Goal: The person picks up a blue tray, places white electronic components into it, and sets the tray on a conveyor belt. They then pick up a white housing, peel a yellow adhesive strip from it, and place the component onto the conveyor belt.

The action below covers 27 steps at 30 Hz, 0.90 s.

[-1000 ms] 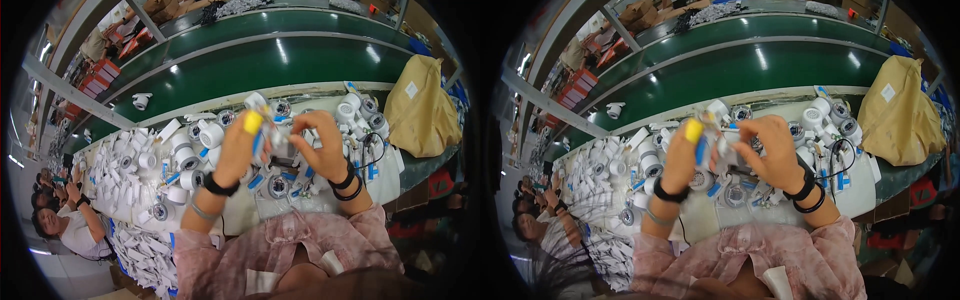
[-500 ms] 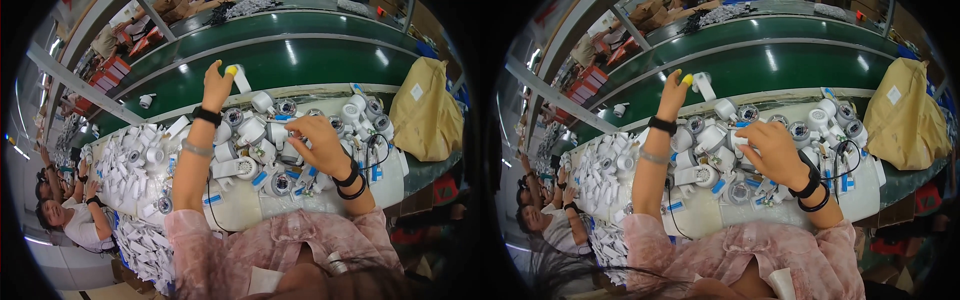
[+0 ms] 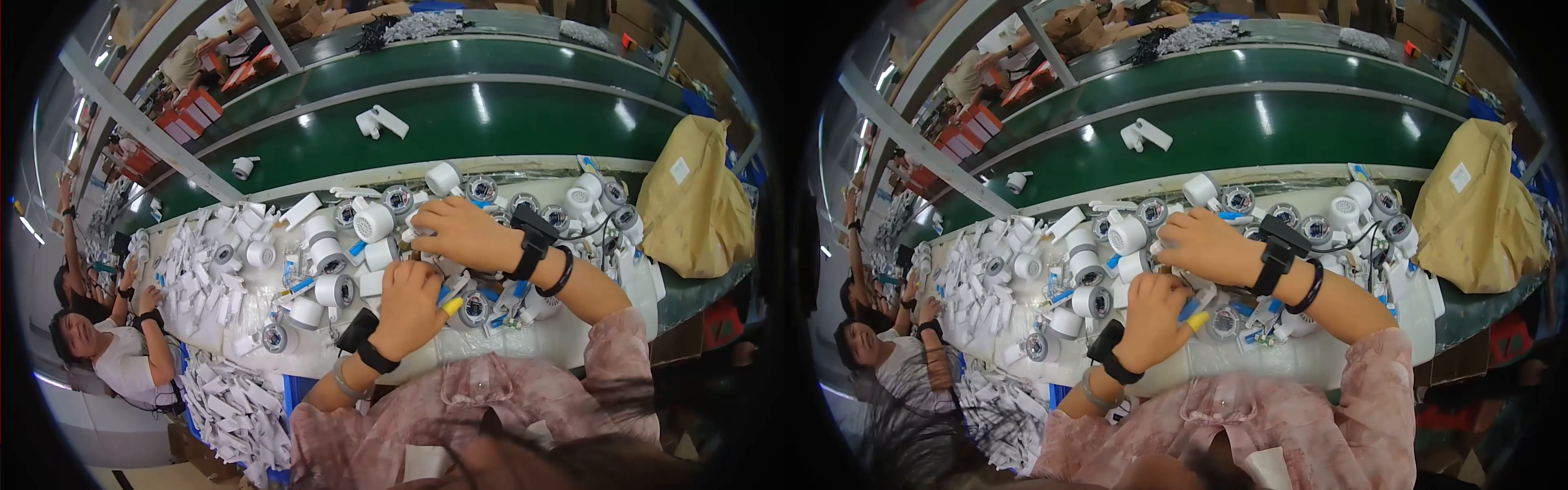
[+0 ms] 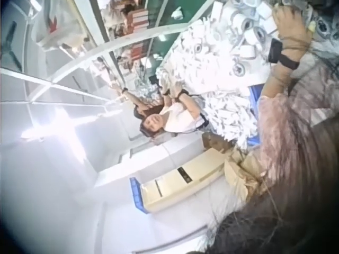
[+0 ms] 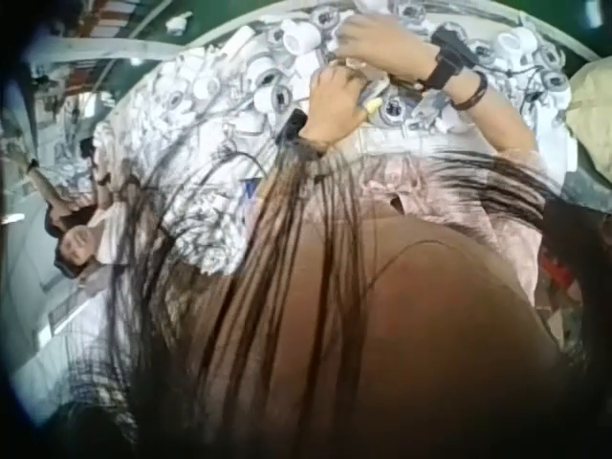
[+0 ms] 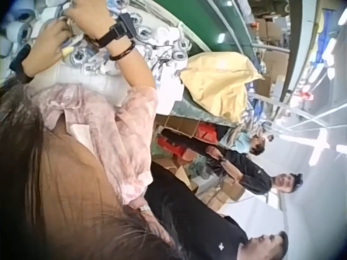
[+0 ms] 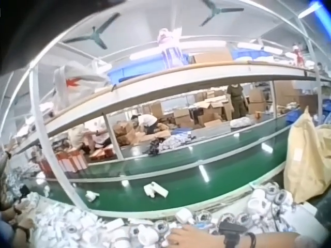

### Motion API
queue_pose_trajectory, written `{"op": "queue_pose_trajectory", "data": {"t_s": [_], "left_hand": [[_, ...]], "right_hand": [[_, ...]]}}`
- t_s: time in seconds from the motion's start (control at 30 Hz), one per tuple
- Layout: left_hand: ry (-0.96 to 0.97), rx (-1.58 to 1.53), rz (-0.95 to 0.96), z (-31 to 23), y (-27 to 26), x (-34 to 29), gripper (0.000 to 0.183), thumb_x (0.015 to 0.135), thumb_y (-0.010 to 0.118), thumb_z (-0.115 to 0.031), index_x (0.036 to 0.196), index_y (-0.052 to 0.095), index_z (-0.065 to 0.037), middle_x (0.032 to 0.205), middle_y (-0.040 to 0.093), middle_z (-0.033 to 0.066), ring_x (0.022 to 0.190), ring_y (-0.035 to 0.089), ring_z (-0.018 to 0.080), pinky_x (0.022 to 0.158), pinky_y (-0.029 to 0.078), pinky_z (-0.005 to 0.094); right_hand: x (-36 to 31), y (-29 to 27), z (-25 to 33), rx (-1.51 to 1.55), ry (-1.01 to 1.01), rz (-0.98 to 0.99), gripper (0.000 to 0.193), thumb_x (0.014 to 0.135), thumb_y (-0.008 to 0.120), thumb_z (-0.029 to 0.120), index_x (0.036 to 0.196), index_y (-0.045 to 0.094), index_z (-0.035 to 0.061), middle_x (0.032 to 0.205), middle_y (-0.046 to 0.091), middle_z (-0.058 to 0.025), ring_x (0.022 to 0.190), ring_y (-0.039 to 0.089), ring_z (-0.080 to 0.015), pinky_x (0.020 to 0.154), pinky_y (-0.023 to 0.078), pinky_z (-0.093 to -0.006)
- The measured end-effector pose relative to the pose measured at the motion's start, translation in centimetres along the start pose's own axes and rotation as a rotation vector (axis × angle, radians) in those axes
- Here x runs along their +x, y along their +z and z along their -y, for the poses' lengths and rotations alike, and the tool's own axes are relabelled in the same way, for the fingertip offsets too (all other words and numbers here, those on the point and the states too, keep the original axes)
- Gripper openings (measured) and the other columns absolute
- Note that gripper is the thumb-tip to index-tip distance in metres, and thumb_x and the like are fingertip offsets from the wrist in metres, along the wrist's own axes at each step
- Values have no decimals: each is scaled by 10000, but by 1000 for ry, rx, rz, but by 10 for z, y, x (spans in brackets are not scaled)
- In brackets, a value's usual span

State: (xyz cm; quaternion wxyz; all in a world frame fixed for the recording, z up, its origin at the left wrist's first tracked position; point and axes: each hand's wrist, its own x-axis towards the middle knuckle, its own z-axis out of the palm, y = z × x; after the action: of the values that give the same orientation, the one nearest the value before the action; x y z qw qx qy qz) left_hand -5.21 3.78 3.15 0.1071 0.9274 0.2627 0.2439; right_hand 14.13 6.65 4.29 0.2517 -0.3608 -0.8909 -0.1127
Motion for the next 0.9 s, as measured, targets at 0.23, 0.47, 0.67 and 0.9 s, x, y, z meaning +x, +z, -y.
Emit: {"op": "queue_pose_trajectory", "data": {"t_s": [0.23, 0.47, 0.67, 0.9], "left_hand": [[66, 58, -25, 4, 18, 6, 333, 726, 713, -278, 904, 600, -19, 934, 540, 141, 926, 472, 333, 846, 324, 475], [-190, -201, 422, -8, -41, 30, 342, 902, 624, -185, 1156, 562, 36, 1006, 644, 107, 908, 588, 185, 809, 472, 303], [-401, -1102, 139, 66, 34, 40, 303, 850, 624, -199, 1064, 514, -16, 956, 596, 120, 718, 592, 304, 661, 513, 377], [-654, -830, 418, -2, -53, 60, 325, 841, 707, -183, 1075, 582, 5, 939, 638, 81, 830, 590, 164, 745, 486, 298]], "right_hand": [[-1, 5, -18, 104, -17, -163, 109, 703, 625, 228, 759, 670, 145, 925, 624, -78, 875, 602, -274, 705, 481, -405], [10, -13, -18, 320, 147, -343, 69, 675, 672, 126, 707, 622, 91, 802, 598, -60, 792, 590, -287, 653, 464, -412], [-3, -64, -1, 554, 266, -387, 71, 720, 638, 95, 778, 633, 55, 766, 645, -90, 748, 622, -285, 651, 472, -377], [-31, -84, 17, 666, 412, -393, 69, 776, 638, 118, 815, 627, 62, 714, 593, -58, 674, 555, -252, 645, 412, -355]]}}
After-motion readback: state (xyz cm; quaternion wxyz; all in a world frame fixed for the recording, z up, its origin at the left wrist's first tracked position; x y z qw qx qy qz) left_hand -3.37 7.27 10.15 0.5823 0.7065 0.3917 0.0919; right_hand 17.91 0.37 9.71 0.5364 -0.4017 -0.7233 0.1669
